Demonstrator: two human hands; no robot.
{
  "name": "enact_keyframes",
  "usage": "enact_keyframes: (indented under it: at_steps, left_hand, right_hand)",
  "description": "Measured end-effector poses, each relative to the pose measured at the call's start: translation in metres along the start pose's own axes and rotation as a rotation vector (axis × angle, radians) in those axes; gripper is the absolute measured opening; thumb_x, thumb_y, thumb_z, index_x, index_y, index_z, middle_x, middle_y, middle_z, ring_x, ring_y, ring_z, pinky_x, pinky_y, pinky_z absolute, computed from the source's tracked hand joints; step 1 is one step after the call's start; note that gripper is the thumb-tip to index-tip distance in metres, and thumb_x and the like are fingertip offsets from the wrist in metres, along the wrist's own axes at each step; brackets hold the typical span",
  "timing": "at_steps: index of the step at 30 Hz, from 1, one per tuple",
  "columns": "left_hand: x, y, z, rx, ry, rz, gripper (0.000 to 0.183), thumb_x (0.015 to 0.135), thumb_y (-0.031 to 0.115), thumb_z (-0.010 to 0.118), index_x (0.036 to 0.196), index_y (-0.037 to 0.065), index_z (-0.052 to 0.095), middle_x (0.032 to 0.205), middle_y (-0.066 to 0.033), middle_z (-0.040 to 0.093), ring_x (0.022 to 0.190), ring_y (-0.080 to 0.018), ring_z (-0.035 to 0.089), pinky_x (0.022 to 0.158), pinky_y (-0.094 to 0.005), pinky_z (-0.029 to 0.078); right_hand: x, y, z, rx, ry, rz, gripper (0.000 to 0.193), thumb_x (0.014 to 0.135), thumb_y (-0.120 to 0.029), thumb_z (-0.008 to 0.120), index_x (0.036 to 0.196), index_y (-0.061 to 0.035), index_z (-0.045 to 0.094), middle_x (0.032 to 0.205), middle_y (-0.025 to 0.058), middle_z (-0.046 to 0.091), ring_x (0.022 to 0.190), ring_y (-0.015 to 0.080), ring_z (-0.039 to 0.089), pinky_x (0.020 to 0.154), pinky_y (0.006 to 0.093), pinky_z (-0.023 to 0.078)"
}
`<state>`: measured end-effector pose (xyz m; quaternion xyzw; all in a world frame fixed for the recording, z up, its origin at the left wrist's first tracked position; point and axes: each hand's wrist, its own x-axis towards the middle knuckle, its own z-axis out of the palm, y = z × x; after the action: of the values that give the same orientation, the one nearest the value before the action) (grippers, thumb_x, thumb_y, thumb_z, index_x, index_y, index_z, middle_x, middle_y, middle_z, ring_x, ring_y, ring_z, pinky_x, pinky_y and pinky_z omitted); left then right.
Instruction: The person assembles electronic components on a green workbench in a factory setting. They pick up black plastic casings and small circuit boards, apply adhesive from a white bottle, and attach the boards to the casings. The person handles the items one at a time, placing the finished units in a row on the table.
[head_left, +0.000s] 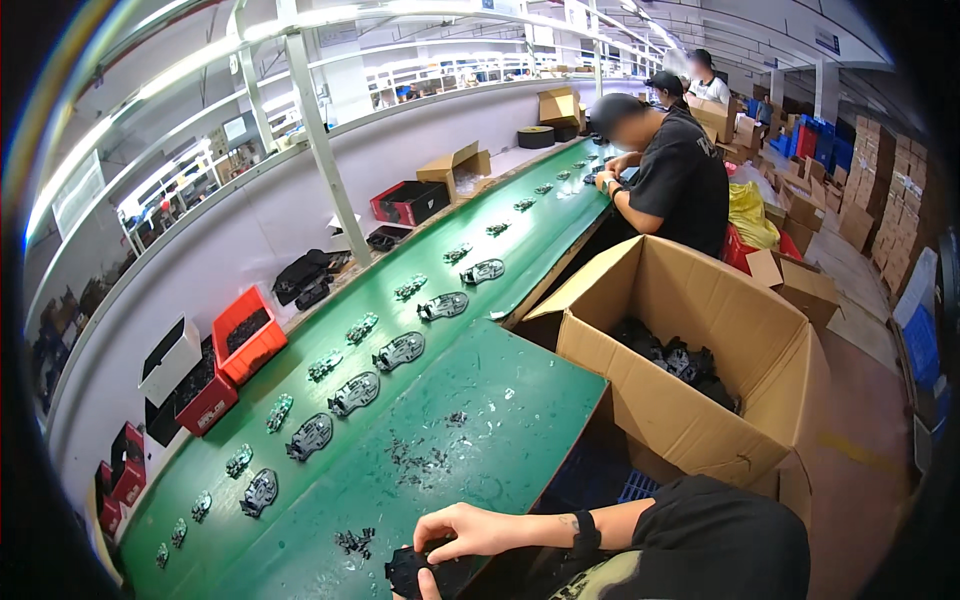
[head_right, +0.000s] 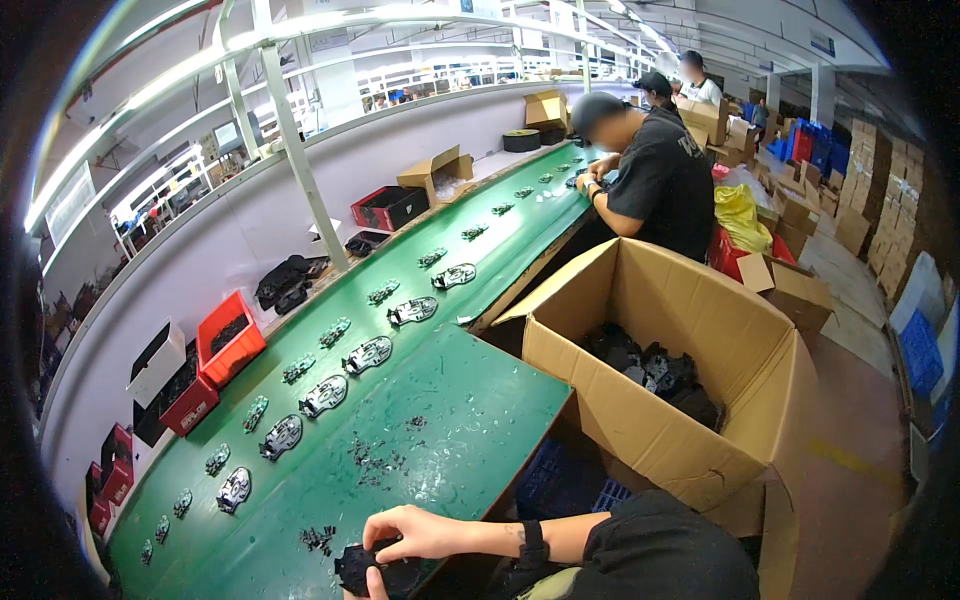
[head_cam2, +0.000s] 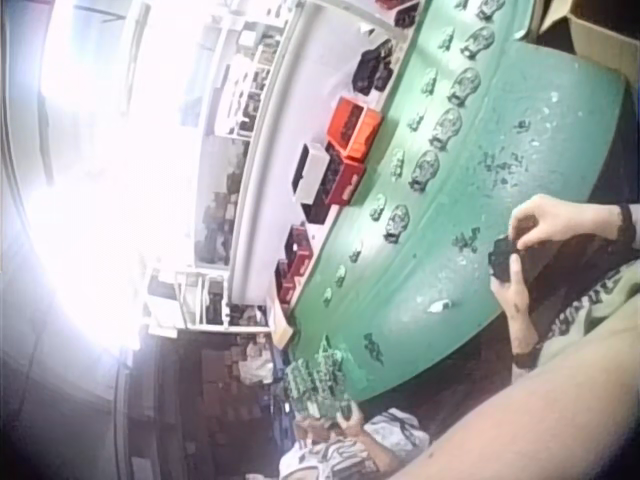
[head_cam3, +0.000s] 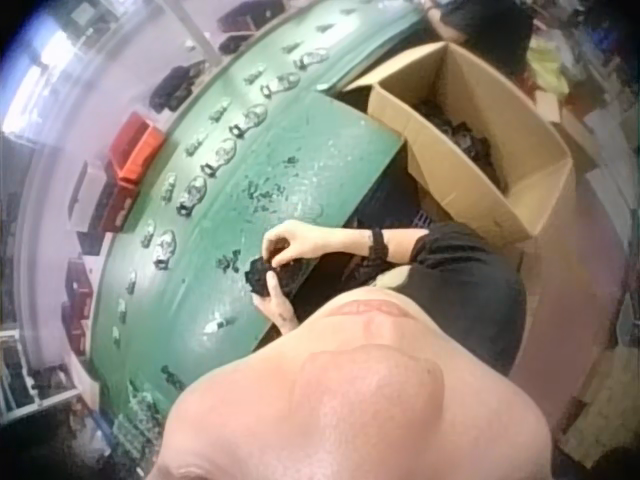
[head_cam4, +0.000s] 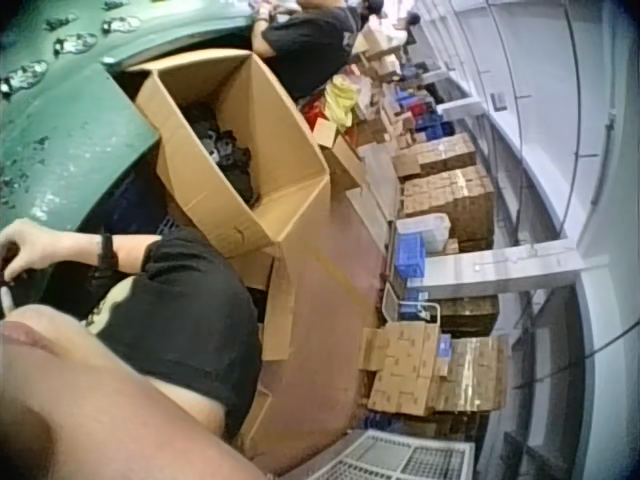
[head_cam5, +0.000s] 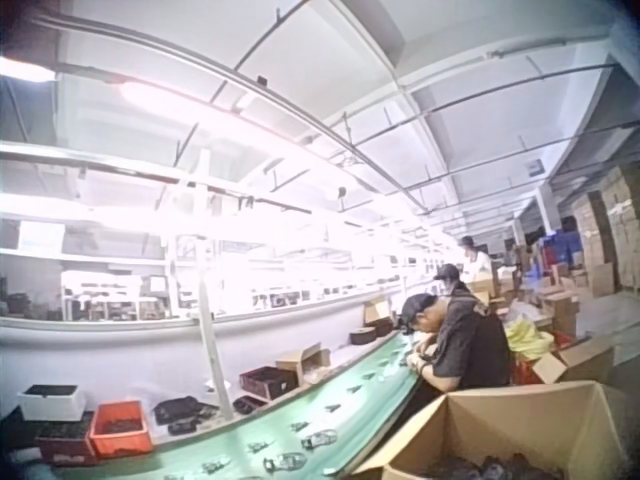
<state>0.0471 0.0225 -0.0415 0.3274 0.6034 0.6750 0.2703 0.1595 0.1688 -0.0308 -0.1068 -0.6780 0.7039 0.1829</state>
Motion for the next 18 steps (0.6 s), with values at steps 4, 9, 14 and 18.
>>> enact_keyframes:
  at_steps: [4, 9, 14, 18]
  left_hand:
    - [-0.002, -0.002, -0.006, 0.004, 0.007, -0.045, 0.026, 0.092, 0.014, 0.064, 0.110, -0.005, 0.065, 0.099, -0.0102, 0.067, 0.087, -0.0182, 0.063, 0.078, -0.0314, 0.052]
    - [-0.004, -0.005, -0.010, -0.039, -0.084, -0.102, 0.030, 0.092, 0.016, 0.067, 0.113, -0.005, 0.063, 0.101, -0.0105, 0.068, 0.089, -0.0188, 0.063, 0.080, -0.0315, 0.052]
    - [-0.005, -0.012, -0.014, 0.004, -0.142, -0.120, 0.033, 0.092, 0.013, 0.067, 0.119, -0.003, 0.059, 0.107, -0.0101, 0.065, 0.094, -0.0185, 0.062, 0.083, -0.0306, 0.051]
    - [-0.006, -0.010, -0.015, 0.017, -0.165, -0.106, 0.032, 0.092, 0.013, 0.066, 0.119, -0.002, 0.059, 0.110, -0.0099, 0.064, 0.097, -0.0184, 0.061, 0.087, -0.0306, 0.050]
  right_hand:
    - [0.001, -0.004, -0.001, 0.222, -0.013, 0.044, 0.039, 0.089, -0.006, 0.067, 0.125, -0.0008, 0.054, 0.105, 0.0097, 0.068, 0.097, 0.0124, 0.063, 0.089, 0.0281, 0.051]
    - [0.001, 0.004, -0.013, 0.238, -0.110, 0.201, 0.041, 0.086, -0.010, 0.071, 0.123, 0.0003, 0.057, 0.099, 0.0082, 0.070, 0.088, 0.0110, 0.065, 0.081, 0.0264, 0.052]
    - [-0.001, 0.012, -0.016, 0.248, -0.151, 0.247, 0.035, 0.086, -0.011, 0.072, 0.117, 0.0005, 0.060, 0.097, 0.0066, 0.070, 0.087, 0.0100, 0.064, 0.078, 0.0252, 0.052]
    - [-0.001, 0.017, -0.016, 0.291, -0.203, 0.357, 0.027, 0.087, -0.013, 0.072, 0.109, 0.0005, 0.062, 0.095, 0.0035, 0.069, 0.086, 0.0086, 0.063, 0.076, 0.0245, 0.050]
